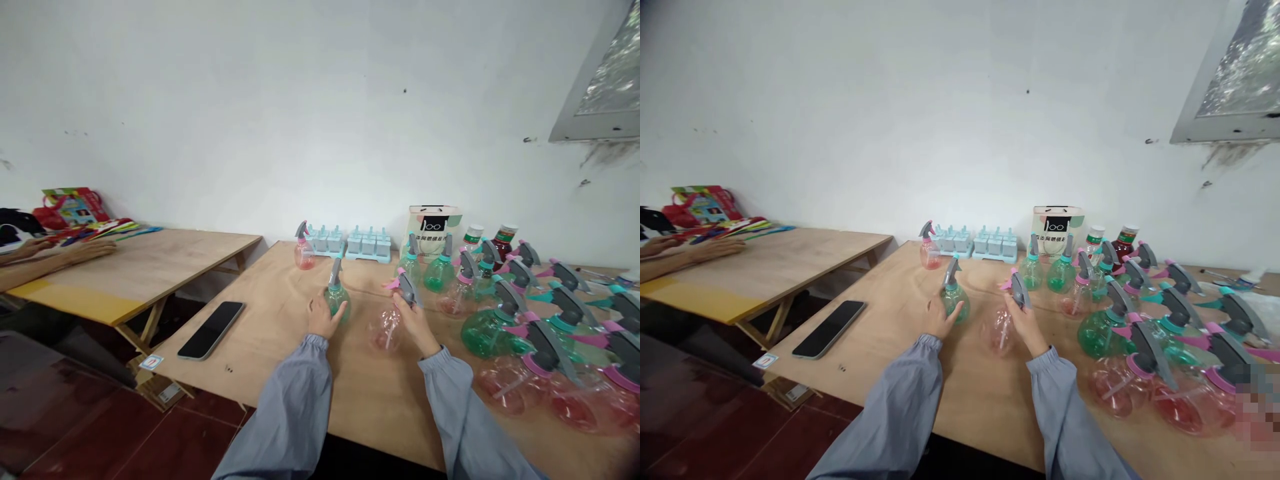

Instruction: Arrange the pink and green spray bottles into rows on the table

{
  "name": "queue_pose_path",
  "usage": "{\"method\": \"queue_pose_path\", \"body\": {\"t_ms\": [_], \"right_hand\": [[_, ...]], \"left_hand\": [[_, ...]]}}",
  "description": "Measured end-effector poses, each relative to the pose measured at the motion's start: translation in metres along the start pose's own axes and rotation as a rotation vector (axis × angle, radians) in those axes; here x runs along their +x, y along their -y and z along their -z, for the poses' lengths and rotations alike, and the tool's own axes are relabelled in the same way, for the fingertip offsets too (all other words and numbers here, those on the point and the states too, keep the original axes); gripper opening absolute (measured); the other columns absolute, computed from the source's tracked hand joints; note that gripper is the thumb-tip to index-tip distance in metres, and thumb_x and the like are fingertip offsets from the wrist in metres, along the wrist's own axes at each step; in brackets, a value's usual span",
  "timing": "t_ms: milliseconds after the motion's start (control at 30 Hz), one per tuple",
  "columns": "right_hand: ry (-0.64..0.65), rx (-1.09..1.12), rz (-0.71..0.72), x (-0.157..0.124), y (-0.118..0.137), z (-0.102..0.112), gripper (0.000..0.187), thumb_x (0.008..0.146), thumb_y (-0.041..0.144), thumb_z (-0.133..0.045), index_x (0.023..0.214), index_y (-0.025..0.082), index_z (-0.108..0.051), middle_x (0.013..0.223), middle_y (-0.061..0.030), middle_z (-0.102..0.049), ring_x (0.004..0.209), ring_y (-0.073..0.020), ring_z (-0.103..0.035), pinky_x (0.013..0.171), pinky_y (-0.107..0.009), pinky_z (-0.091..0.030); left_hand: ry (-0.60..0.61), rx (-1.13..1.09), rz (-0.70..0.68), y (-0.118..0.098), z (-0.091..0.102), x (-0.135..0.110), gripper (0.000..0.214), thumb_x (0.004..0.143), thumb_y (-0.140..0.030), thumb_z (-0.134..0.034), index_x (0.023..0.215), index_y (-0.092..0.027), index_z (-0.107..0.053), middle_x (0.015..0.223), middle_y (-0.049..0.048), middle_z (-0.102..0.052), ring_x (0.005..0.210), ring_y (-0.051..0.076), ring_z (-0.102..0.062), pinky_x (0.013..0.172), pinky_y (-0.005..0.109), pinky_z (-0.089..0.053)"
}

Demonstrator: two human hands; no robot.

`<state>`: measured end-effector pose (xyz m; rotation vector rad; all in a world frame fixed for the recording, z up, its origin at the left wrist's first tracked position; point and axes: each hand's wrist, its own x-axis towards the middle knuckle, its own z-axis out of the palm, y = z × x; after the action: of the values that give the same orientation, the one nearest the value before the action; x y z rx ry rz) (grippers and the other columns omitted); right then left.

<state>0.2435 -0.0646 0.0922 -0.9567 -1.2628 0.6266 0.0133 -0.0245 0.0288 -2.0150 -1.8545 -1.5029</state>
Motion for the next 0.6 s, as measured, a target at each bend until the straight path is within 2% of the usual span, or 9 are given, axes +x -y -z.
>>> {"method": "queue_pose_path", "body": {"t_ms": [133, 233, 333, 433, 533, 600], "right_hand": [[-0.172, -0.125, 0.025, 0.01, -0.004, 0.015, 0.044, 0.075, 0.06, -0.067, 0.093, 0.02, -0.072, 0.082, -0.0045, -0.072, 0.081, -0.021, -0.067, 0.082, -0.038, -0.054], [-0.24, -0.18, 0.025, 0.02, -0.011, 0.027, 0.05, 0.072, 0.062, -0.068, 0.094, 0.018, -0.071, 0.083, -0.006, -0.073, 0.077, -0.0217, -0.066, 0.079, -0.04, -0.054], [-0.245, -0.217, 0.036, 0.029, -0.022, 0.034, 0.054, 0.072, 0.063, -0.068, 0.103, 0.018, -0.067, 0.093, -0.0088, -0.073, 0.086, -0.0246, -0.067, 0.087, -0.044, -0.052], [-0.234, -0.271, 0.106, 0.031, -0.036, 0.036, 0.065, 0.072, 0.061, -0.072, 0.12, 0.019, -0.057, 0.109, -0.0113, -0.069, 0.102, -0.0266, -0.064, 0.095, -0.046, -0.048], [-0.329, -0.374, 0.187, 0.027, -0.056, 0.037, 0.083, 0.067, 0.065, -0.075, 0.127, 0.016, -0.047, 0.122, -0.0181, -0.061, 0.112, -0.0299, -0.058, 0.1, -0.049, -0.044], [-0.393, -0.476, 0.223, 0.024, -0.069, 0.039, 0.088, 0.066, 0.071, -0.073, 0.127, 0.013, -0.046, 0.124, -0.0222, -0.057, 0.115, -0.0333, -0.054, 0.101, -0.053, -0.041]], "left_hand": [[0.015, 0.0, 0.001, -0.001, 0.002, 0.0, 0.067, 0.086, -0.058, -0.056, 0.136, -0.016, -0.043, 0.13, 0.0209, -0.062, 0.123, 0.032, -0.06, 0.109, 0.052, -0.038], [0.016, -0.006, -0.017, -0.002, 0.003, 0.001, 0.067, 0.086, -0.057, -0.055, 0.137, -0.015, -0.042, 0.129, 0.0206, -0.062, 0.123, 0.032, -0.06, 0.109, 0.052, -0.038], [0.02, 0.003, -0.019, -0.002, 0.004, 0.001, 0.067, 0.087, -0.058, -0.054, 0.137, -0.015, -0.041, 0.129, 0.0202, -0.062, 0.124, 0.032, -0.059, 0.11, 0.053, -0.037], [0.038, 0.024, -0.007, -0.003, 0.004, 0.001, 0.068, 0.087, -0.058, -0.054, 0.138, -0.015, -0.042, 0.129, 0.0203, -0.062, 0.125, 0.032, -0.059, 0.11, 0.051, -0.038], [0.041, 0.029, 0.005, -0.004, 0.005, 0.001, 0.067, 0.087, -0.057, -0.055, 0.137, -0.014, -0.043, 0.128, 0.021, -0.062, 0.124, 0.032, -0.06, 0.109, 0.051, -0.039], [0.04, 0.019, 0.008, -0.005, 0.006, 0.001, 0.066, 0.086, -0.056, -0.057, 0.136, -0.014, -0.044, 0.13, 0.021, -0.061, 0.123, 0.033, -0.06, 0.109, 0.052, -0.04]]}}
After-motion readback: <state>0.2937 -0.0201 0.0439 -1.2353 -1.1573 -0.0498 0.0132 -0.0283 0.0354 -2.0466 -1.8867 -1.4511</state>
